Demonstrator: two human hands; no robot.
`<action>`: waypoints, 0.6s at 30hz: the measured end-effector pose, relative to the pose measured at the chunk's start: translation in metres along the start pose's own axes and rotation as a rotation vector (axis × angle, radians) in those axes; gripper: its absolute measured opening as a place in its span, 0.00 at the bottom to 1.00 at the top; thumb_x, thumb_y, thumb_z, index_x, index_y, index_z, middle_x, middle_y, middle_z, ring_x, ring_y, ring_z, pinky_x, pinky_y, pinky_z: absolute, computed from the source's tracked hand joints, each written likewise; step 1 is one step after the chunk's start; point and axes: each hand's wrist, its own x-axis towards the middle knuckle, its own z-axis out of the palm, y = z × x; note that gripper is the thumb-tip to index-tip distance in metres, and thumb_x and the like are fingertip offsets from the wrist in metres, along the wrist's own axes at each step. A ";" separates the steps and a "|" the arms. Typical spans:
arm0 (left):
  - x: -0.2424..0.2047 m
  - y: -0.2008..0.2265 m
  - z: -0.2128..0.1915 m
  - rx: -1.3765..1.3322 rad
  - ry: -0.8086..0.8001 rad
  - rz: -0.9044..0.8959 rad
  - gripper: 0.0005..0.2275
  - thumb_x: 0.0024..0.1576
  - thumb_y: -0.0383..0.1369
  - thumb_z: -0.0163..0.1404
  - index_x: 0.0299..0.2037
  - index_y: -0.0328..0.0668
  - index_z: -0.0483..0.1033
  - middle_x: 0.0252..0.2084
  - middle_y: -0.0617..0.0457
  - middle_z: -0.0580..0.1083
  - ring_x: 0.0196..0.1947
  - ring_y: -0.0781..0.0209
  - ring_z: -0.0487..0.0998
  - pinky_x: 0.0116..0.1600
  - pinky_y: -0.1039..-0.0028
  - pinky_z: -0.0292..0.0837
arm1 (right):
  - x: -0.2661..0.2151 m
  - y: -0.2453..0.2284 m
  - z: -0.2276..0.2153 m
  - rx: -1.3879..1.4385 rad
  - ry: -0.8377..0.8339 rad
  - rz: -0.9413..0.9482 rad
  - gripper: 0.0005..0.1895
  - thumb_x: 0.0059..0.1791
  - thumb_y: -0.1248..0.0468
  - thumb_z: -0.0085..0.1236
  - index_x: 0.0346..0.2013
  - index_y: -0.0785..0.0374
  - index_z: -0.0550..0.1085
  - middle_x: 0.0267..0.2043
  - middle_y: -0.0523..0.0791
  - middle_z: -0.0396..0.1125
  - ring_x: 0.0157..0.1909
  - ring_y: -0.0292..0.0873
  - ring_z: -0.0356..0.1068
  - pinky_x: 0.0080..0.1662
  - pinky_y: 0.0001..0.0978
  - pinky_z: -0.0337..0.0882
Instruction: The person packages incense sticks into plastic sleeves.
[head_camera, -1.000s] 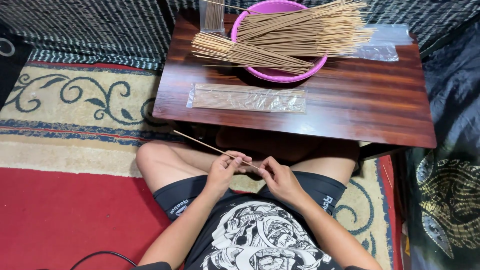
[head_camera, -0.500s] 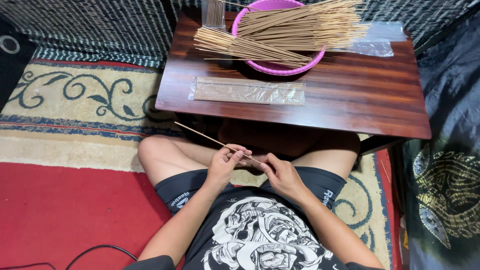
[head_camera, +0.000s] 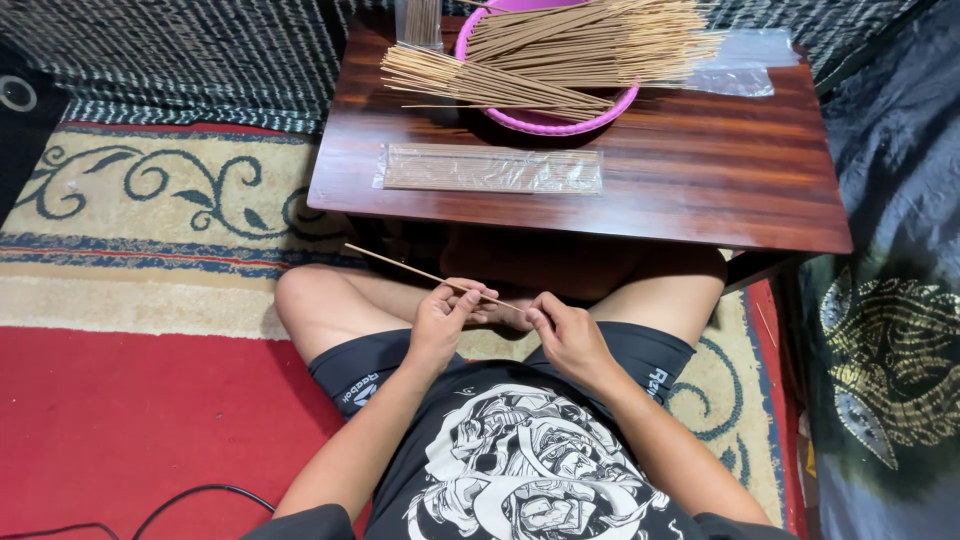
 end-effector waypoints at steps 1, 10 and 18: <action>-0.002 -0.006 0.003 0.001 -0.002 0.000 0.07 0.65 0.28 0.50 0.46 0.30 0.76 0.41 0.38 0.82 0.38 0.56 0.86 0.39 0.78 0.84 | -0.001 -0.010 -0.003 0.000 0.002 0.000 0.07 0.56 0.58 0.49 0.37 0.53 0.73 0.21 0.53 0.70 0.30 0.62 0.73 0.35 0.49 0.72; 0.002 -0.003 0.003 0.036 0.006 0.026 0.08 0.65 0.29 0.50 0.46 0.31 0.78 0.41 0.41 0.82 0.38 0.58 0.86 0.39 0.77 0.84 | -0.004 -0.016 -0.007 0.017 0.009 -0.022 0.07 0.56 0.57 0.49 0.37 0.53 0.73 0.19 0.51 0.69 0.29 0.60 0.74 0.34 0.47 0.71; 0.007 0.007 0.019 -0.007 -0.024 0.038 0.07 0.64 0.28 0.50 0.47 0.31 0.77 0.41 0.40 0.82 0.39 0.58 0.86 0.39 0.79 0.84 | 0.000 -0.019 -0.018 0.003 -0.003 -0.038 0.05 0.55 0.55 0.52 0.41 0.49 0.72 0.18 0.49 0.66 0.29 0.55 0.74 0.35 0.45 0.72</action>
